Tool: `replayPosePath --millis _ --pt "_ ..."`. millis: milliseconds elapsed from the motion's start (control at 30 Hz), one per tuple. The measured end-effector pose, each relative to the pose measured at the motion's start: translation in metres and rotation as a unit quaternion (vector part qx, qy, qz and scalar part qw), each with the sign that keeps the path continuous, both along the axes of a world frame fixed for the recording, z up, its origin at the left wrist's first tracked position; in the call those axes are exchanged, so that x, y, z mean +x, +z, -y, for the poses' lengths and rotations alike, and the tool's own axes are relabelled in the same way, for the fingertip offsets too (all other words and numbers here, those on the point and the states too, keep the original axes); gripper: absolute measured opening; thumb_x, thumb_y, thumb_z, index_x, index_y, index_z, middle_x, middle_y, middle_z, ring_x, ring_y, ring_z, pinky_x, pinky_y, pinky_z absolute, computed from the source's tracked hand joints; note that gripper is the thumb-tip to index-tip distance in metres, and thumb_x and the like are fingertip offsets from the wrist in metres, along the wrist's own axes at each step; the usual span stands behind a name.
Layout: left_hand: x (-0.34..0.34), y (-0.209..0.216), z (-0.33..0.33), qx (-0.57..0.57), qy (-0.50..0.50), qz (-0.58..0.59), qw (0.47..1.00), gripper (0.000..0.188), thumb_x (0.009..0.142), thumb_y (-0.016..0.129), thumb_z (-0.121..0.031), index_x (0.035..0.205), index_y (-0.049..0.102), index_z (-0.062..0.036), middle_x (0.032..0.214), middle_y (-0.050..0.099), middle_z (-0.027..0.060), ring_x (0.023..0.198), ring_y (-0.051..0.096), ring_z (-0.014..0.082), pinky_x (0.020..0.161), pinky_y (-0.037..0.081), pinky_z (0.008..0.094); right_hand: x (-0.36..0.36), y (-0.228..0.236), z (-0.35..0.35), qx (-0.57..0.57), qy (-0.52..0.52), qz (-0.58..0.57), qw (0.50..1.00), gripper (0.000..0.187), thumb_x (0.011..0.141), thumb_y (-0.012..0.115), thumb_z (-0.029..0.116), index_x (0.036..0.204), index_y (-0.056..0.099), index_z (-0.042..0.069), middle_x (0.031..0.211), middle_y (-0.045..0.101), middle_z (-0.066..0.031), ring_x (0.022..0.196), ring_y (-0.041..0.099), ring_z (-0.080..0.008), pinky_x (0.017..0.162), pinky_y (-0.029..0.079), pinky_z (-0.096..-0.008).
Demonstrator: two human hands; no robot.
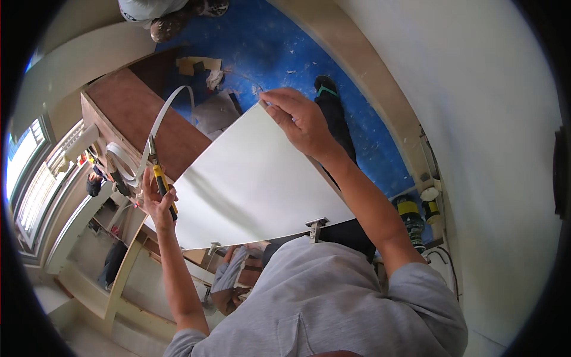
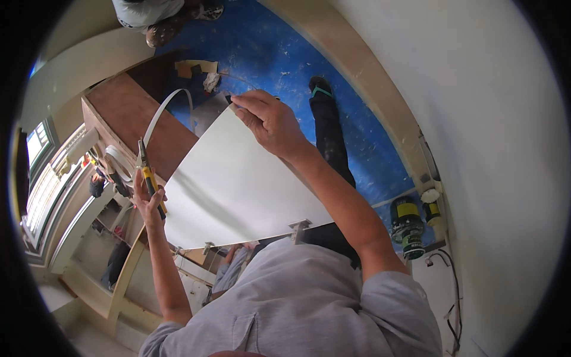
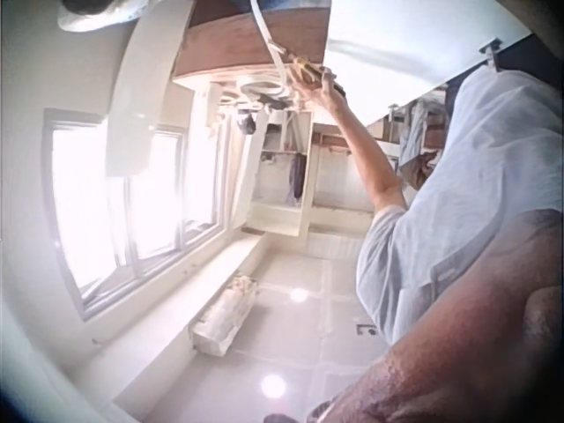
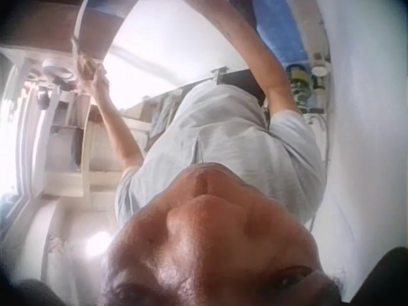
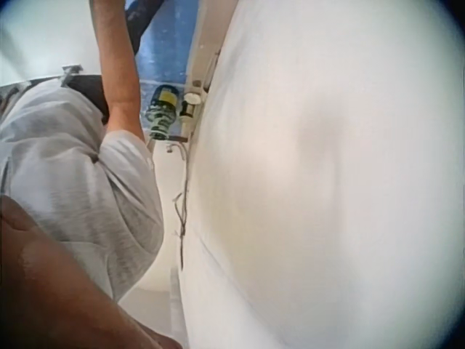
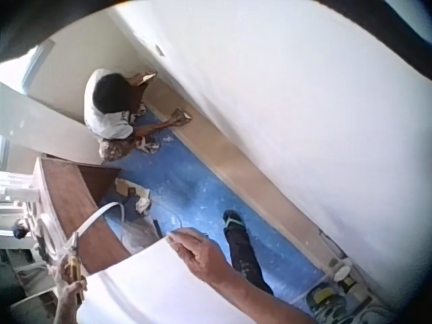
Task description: The person applies a finishing strip to the edge of a white furniture panel. They apply glue, press the strip along the edge, and use a utility knife and pliers to trim the excess material.
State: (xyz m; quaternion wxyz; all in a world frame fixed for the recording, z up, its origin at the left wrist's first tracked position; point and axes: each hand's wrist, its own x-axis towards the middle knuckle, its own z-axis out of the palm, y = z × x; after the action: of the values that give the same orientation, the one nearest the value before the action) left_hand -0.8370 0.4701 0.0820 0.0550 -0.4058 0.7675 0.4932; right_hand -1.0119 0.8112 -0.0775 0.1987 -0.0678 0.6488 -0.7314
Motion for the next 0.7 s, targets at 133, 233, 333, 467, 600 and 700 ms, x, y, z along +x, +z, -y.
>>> replayPosePath --millis 133,233,333,467,600,700 --pt "0.018 -0.008 0.001 0.013 0.022 -0.016 1.0 0.095 0.075 0.074 -0.004 0.16 0.031 -0.006 0.143 0.058 0.0186 0.08 0.062 0.0121 0.064 0.053 0.0244 0.0 0.013 -0.005 0.063 0.025 -0.075 0.995 0.032 0.095 0.074 0.016 0.124 0.071 0.002 0.122 0.067 -0.0114 0.108 0.066 -0.028 0.094 0.054 -0.0357" --pt "0.052 -0.02 0.012 0.009 0.047 -0.024 0.999 0.096 0.074 0.074 -0.006 0.16 0.032 -0.0078 0.143 0.058 0.0168 0.083 0.063 0.0134 0.066 0.054 0.0248 0.003 0.016 -0.01 0.12 0.033 -0.134 0.983 0.032 0.093 0.074 0.01 0.124 0.071 0.0 0.126 0.065 -0.012 0.111 0.065 -0.0283 0.093 0.054 -0.0355" --pt "0.057 -0.013 0.022 0.006 0.046 -0.024 0.999 0.099 0.071 0.077 -0.006 0.161 0.036 -0.0174 0.143 0.056 0.0131 0.117 0.06 0.0216 0.092 0.054 0.0343 0.005 0.008 0.003 0.115 0.012 -0.187 0.976 0.031 0.092 0.074 0.004 0.123 0.072 -0.001 0.125 0.064 -0.0118 0.11 0.064 -0.0256 0.091 0.054 -0.0334" --pt "0.08 -0.004 0.047 -0.035 0.031 -0.055 0.997 0.105 0.071 0.084 -0.008 0.162 0.033 -0.0185 0.143 0.055 0.0131 0.127 0.058 0.0266 0.108 0.045 0.0376 0.0 0.028 0.009 0.202 0.016 -0.163 0.966 0.022 0.094 0.072 0.003 0.116 0.073 0.001 0.117 0.067 -0.0095 0.089 0.066 -0.0201 0.081 0.056 -0.0299" --pt "0.132 -0.002 0.074 -0.116 0.045 -0.1 0.987 0.104 0.071 0.085 -0.01 0.162 0.033 -0.0175 0.137 0.06 0.0121 0.123 0.062 0.0252 0.108 0.046 0.0365 -0.02 0.035 0.019 0.265 0.107 -0.276 0.918 0.011 0.095 0.071 0.008 0.103 0.071 0.0 0.109 0.067 -0.0123 0.093 0.065 -0.0256 0.081 0.053 -0.0352" --pt "0.173 -0.002 0.113 -0.24 0.112 -0.082 0.961 0.099 0.072 0.085 -0.016 0.158 0.037 -0.0158 0.126 0.065 0.0148 0.118 0.066 0.03 0.103 0.051 0.0385 -0.032 0.045 0.022 0.32 0.172 -0.398 0.842 0.01 0.095 0.069 0.01 0.098 0.071 0.0 0.1 0.069 -0.0142 0.097 0.064 -0.0308 0.084 0.052 -0.0409"
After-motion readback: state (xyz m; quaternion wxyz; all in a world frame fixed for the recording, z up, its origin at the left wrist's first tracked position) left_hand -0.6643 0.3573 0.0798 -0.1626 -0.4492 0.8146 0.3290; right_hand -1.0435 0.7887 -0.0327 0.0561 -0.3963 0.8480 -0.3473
